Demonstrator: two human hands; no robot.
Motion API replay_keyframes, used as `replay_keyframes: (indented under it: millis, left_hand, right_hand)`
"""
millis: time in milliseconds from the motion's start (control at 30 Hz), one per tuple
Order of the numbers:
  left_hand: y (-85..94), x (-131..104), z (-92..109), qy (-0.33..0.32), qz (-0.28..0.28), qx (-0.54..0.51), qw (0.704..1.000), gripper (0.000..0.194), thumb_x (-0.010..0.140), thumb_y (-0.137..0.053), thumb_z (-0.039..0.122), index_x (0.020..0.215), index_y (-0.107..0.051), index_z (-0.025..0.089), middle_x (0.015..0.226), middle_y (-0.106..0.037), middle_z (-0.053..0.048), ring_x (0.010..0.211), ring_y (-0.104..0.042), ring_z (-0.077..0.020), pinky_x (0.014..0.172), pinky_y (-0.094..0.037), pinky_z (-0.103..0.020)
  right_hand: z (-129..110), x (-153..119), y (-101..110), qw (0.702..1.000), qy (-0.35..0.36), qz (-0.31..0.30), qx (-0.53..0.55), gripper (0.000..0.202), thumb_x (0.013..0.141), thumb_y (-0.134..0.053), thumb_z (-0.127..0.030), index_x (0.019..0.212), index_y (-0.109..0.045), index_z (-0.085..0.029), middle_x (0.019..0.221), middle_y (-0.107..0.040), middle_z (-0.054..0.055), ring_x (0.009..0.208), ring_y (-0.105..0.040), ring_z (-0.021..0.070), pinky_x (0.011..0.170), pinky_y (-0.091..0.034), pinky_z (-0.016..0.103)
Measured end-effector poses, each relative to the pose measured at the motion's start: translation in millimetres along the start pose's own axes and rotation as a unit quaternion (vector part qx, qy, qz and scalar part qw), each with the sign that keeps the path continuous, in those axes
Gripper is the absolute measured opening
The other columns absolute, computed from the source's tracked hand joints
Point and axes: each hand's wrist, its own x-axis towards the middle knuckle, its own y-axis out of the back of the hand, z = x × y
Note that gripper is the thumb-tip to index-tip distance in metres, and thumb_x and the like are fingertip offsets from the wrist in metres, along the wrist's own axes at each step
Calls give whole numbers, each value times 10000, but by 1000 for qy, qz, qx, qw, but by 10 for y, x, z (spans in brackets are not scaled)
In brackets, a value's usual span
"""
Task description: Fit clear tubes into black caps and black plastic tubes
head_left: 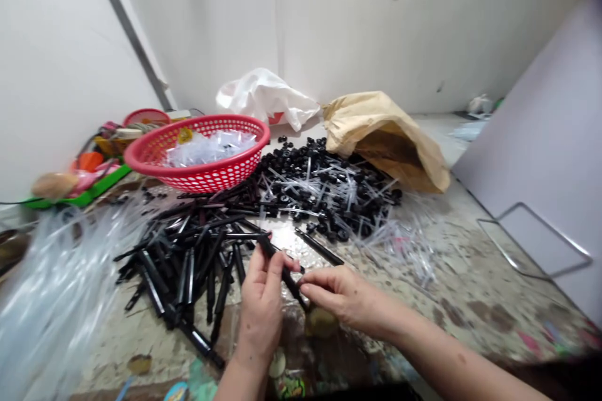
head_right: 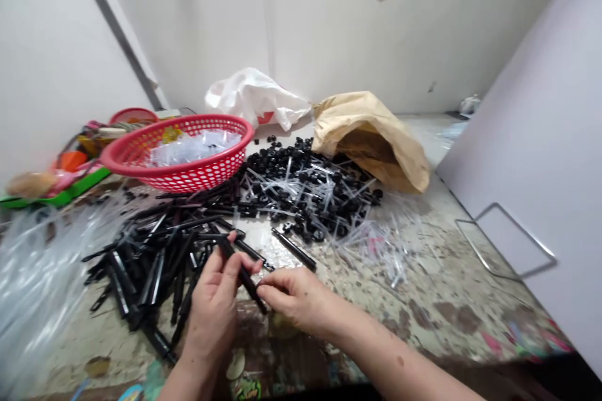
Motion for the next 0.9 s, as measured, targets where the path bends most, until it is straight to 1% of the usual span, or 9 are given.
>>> replay_keyframes:
  millis: [100, 200, 300, 400, 533, 633, 733, 800, 900]
  left_hand:
    - [137, -19, -52, 52, -11, 26, 998, 331, 809, -563, 424, 1063, -553, 211, 683, -525, 45, 476, -463, -56, 391, -371, -143]
    - [309, -48, -190, 88, -6, 46, 995, 332, 769, -599, 445, 985, -575, 194, 696, -531, 42, 426, -402, -40, 319, -300, -131]
    - [354, -95, -333, 116, 6, 23, 993, 357, 740, -623, 458, 961, -576, 182, 702, -540, 37, 425, -403, -35, 314, -295, -125]
    - [319, -130, -380, 124, 5, 7, 992, 387, 749, -612, 467, 988, -567, 166, 697, -537, 32, 429, -402, -34, 321, -291, -124]
    - [307, -161, -355, 135, -9, -11, 991, 463, 780, -581, 456, 1125, -528, 153, 697, -529, 26, 447, -423, -48, 337, -313, -137]
    - [319, -182, -364, 134, -13, -13, 991, 524, 786, -579, 440, 1213, -490, 149, 720, -536, 15, 466, -441, -56, 350, -332, -145]
    - [321, -194, -394, 121, -18, 7, 993, 552, 803, -563, 420, 1271, -453, 149, 729, -543, 10, 471, -441, -56, 353, -338, -145]
    - [318, -196, -408, 119, -25, 17, 992, 565, 807, -561, 406, 1292, -434, 148, 730, -543, 11, 475, -446, -55, 353, -340, -143]
    - [317, -201, -414, 119, -35, 29, 992, 566, 809, -561, 396, 1303, -432, 152, 728, -542, 13, 478, -452, -52, 358, -346, -139]
  right_hand:
    - [300, -209, 351, 990, -41, 110, -73, 359, 887, -378, -407, 700, -571, -171, 596, -479, -25, 559, -425, 105, 521, -342, 220]
    - [756, -372, 794, 942, -82, 249, -211, 265, 856, -427, -335, 870, -639, -176, 792, -617, 43, 730, -555, 165, 679, -439, 287]
    - [1147, -388, 1007, 895, -60, 269, -350, 221, 815, -469, -252, 895, -654, -161, 896, -609, 85, 854, -563, 194, 790, -435, 319]
    - [1332, -300, 997, 871, -57, 241, -424, 220, 839, -435, -238, 857, -642, -167, 877, -579, 79, 795, -548, 177, 725, -436, 289]
    - [1246, -200, 952, 863, -41, 253, -435, 207, 842, -414, -210, 799, -610, -158, 815, -577, 86, 768, -534, 194, 720, -416, 310]
    - [973, -201, 867, 898, 8, 234, -372, 199, 867, -426, -256, 852, -608, -176, 802, -613, 69, 759, -526, 199, 722, -399, 332]
    - [655, -237, 628, 936, 82, 145, -311, 184, 880, -476, -303, 881, -640, -220, 860, -652, 45, 816, -531, 189, 721, -379, 318]
    - [497, -251, 430, 923, 126, 114, -344, 174, 884, -491, -291, 861, -650, -225, 855, -662, 36, 821, -525, 187, 730, -341, 328]
    - [369, -246, 200, 878, 159, 93, -441, 186, 897, -470, -244, 840, -645, -224, 810, -657, 31, 793, -510, 184, 726, -273, 351]
